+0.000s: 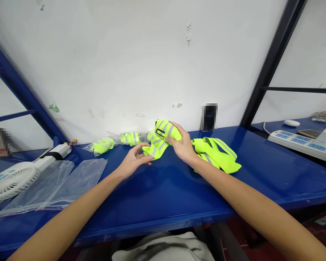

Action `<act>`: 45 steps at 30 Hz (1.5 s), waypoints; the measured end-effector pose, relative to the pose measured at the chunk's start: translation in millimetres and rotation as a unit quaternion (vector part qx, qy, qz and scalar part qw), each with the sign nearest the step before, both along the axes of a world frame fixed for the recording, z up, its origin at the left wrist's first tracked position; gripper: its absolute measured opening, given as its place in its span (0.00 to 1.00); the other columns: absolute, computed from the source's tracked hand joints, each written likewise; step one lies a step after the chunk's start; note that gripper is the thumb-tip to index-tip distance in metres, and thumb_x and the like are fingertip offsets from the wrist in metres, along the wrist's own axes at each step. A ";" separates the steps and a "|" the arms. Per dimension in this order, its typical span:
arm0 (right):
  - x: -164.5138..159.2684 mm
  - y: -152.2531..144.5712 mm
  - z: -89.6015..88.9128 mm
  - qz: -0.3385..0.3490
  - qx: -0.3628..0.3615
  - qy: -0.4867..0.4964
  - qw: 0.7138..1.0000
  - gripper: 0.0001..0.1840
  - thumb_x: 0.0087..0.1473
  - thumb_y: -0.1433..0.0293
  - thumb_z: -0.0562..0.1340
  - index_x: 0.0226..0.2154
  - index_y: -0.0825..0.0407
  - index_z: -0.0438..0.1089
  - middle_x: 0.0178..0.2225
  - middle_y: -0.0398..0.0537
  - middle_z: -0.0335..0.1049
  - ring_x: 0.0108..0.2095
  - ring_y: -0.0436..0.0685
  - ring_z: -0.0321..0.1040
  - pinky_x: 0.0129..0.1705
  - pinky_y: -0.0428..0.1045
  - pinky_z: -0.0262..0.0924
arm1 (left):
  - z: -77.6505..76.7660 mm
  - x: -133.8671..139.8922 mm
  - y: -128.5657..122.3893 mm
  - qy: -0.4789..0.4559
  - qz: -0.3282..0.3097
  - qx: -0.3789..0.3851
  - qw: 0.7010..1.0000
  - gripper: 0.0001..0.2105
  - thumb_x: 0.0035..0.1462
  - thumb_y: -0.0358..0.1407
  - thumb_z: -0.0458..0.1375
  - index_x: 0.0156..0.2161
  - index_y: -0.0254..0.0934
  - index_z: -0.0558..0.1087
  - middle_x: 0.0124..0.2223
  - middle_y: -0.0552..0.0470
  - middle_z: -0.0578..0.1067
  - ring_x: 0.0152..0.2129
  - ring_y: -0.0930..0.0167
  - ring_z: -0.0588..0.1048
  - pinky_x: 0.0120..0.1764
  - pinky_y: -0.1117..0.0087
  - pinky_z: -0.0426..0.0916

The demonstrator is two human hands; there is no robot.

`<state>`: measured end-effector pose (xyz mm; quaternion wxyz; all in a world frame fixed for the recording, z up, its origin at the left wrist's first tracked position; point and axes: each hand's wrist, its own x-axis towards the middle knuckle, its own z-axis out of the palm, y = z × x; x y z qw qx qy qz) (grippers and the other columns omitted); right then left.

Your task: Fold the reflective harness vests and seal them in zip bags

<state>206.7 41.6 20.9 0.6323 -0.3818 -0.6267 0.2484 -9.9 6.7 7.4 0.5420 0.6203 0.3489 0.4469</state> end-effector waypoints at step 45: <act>-8.4 -15.4 -4.6 0.166 -0.030 -0.013 0.986 0.34 0.46 0.65 0.72 0.57 0.45 0.71 0.51 0.45 0.75 0.52 0.64 0.72 0.56 0.59 0.65 | 0.0 -4.6 -1.8 0.270 0.080 0.360 0.889 0.11 0.53 0.41 0.69 0.35 0.36 0.75 0.34 0.51 0.76 0.28 0.71 0.74 0.34 0.70 0.71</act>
